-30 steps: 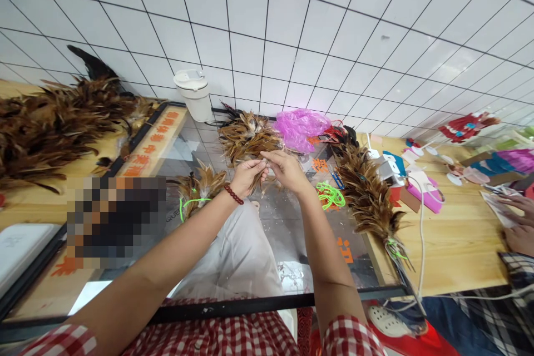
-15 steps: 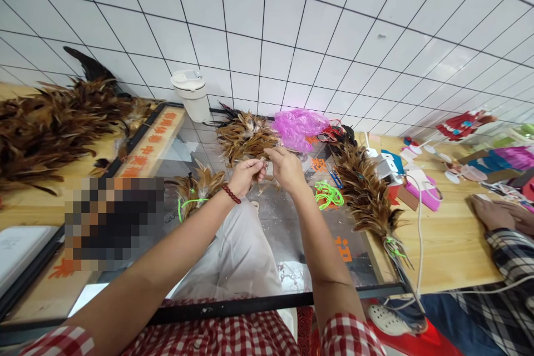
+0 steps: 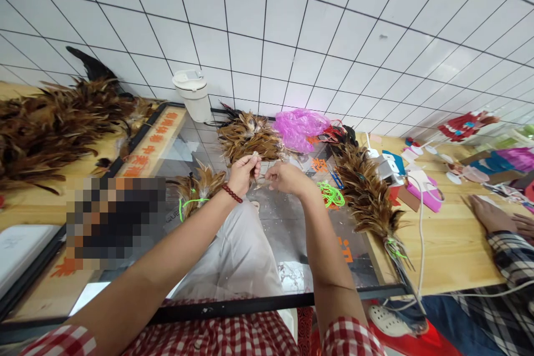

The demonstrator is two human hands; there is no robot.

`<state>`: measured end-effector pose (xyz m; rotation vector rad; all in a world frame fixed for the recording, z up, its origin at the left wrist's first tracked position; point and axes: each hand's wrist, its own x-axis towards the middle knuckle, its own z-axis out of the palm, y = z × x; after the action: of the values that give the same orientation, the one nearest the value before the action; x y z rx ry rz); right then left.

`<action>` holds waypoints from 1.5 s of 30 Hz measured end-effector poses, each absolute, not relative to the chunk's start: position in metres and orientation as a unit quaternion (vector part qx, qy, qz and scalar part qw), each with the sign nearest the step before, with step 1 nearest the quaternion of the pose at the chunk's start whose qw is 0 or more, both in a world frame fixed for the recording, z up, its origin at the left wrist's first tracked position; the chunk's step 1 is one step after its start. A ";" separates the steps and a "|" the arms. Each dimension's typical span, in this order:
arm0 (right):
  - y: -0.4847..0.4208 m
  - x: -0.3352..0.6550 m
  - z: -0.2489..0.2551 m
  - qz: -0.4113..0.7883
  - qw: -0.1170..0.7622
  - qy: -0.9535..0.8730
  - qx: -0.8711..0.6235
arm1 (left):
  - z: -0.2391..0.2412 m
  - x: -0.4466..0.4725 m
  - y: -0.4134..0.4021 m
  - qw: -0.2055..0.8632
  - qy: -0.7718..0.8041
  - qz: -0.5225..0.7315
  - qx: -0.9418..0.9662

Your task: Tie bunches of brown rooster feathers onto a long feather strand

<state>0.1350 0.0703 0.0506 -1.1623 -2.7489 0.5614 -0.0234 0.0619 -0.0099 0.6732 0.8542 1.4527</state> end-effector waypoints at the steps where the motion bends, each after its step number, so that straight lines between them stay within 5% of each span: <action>1: 0.071 0.133 0.046 0.191 0.033 -0.905 -0.380 | -0.010 -0.024 0.063 0.616 0.368 0.633 0.289; 6: 0.075 0.120 0.024 0.206 0.048 -0.904 -0.372 | -0.011 -0.025 0.064 0.621 0.357 0.643 0.271; 15: 0.081 0.132 0.040 0.439 0.290 -0.726 -0.442 | -0.012 -0.021 0.065 0.591 0.368 0.668 0.261; 23: 0.077 0.107 0.026 0.541 0.302 -0.644 -0.449 | -0.007 -0.018 0.061 0.646 0.336 0.632 0.263; 27: 0.078 0.115 0.030 0.489 0.257 -0.688 -0.470 | -0.009 -0.019 0.061 0.646 0.337 0.627 0.275; 33: 0.079 0.135 0.037 0.171 0.138 -0.791 -0.571 | -0.009 -0.023 0.065 0.588 0.338 0.687 0.262; 45: 0.079 0.140 0.036 0.110 0.058 -0.802 -0.584 | -0.009 -0.028 0.068 0.656 0.291 0.672 0.185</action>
<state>0.1398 0.0794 0.0363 -1.7694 -2.4305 0.3348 -0.0281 0.0677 -0.0092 0.4191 0.6586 1.5224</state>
